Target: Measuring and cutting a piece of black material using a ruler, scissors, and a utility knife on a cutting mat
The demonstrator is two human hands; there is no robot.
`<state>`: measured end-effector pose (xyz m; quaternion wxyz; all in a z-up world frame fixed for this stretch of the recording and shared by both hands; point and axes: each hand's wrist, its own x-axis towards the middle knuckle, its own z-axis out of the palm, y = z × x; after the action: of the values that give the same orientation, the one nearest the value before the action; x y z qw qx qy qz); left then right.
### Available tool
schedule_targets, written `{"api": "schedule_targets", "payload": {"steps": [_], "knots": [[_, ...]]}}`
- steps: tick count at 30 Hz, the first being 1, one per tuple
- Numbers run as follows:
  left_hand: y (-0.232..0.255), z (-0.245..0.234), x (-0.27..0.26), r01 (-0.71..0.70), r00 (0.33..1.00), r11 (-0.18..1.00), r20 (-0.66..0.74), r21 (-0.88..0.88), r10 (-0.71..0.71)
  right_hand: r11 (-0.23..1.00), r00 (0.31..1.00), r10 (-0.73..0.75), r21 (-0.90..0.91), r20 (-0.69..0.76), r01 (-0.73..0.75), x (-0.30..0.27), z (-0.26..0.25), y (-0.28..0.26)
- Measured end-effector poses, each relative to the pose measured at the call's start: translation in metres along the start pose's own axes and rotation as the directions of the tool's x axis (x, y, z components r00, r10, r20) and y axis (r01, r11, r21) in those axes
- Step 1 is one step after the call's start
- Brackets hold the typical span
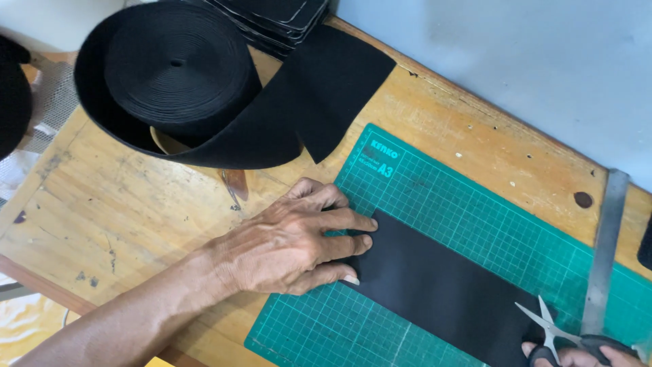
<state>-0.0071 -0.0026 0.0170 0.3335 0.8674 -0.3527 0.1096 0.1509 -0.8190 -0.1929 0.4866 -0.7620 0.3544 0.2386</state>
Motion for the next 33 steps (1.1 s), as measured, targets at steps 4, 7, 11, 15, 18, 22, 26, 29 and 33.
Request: {"api": "schedule_targets", "payload": {"steps": [4,7,11,15,18,22,26,29,33], "knots": [[0.002,-0.003,0.005,-0.002,1.0,1.0,0.021,-0.031,0.002,0.953,0.908,-0.293,-0.173,-0.298,0.251,-0.298,0.24,-0.052],[0.003,-0.002,0.009,-0.003,0.999,1.0,0.045,0.002,0.003,0.666,0.828,-0.554,-0.645,-0.09,0.375,-0.301,0.205,-0.051],[0.003,0.0,0.01,0.035,0.998,0.999,0.044,0.002,-0.035,0.417,0.466,-0.799,-0.209,0.379,0.885,-0.351,0.231,-0.023],[0.005,0.0,0.009,0.042,0.997,0.999,0.068,0.007,-0.042,-0.078,0.068,-0.846,-0.249,0.529,0.965,-0.427,0.334,-0.112],[0.004,0.001,0.007,0.053,0.992,0.998,0.111,0.029,-0.056,-0.057,0.163,-0.687,-0.276,0.709,0.96,-0.425,0.356,-0.116],[0.003,0.003,0.003,0.131,0.98,0.99,0.142,0.053,-0.137,-0.021,0.213,-0.712,-0.324,0.669,0.946,-0.419,0.353,-0.113],[0.011,-0.002,0.004,0.314,0.919,0.95,0.251,0.002,-0.304,0.044,0.271,-0.772,-0.377,0.574,0.925,-0.416,0.332,-0.098],[-0.002,0.007,-0.003,0.224,0.954,0.97,0.182,0.1,-0.239,0.064,0.32,-0.799,-0.457,0.509,0.887,-0.417,0.322,-0.091],[0.008,0.006,0.009,0.174,0.982,0.983,0.066,0.055,-0.177,0.027,0.29,-0.833,-0.49,0.471,0.871,-0.416,0.314,-0.084]]}}
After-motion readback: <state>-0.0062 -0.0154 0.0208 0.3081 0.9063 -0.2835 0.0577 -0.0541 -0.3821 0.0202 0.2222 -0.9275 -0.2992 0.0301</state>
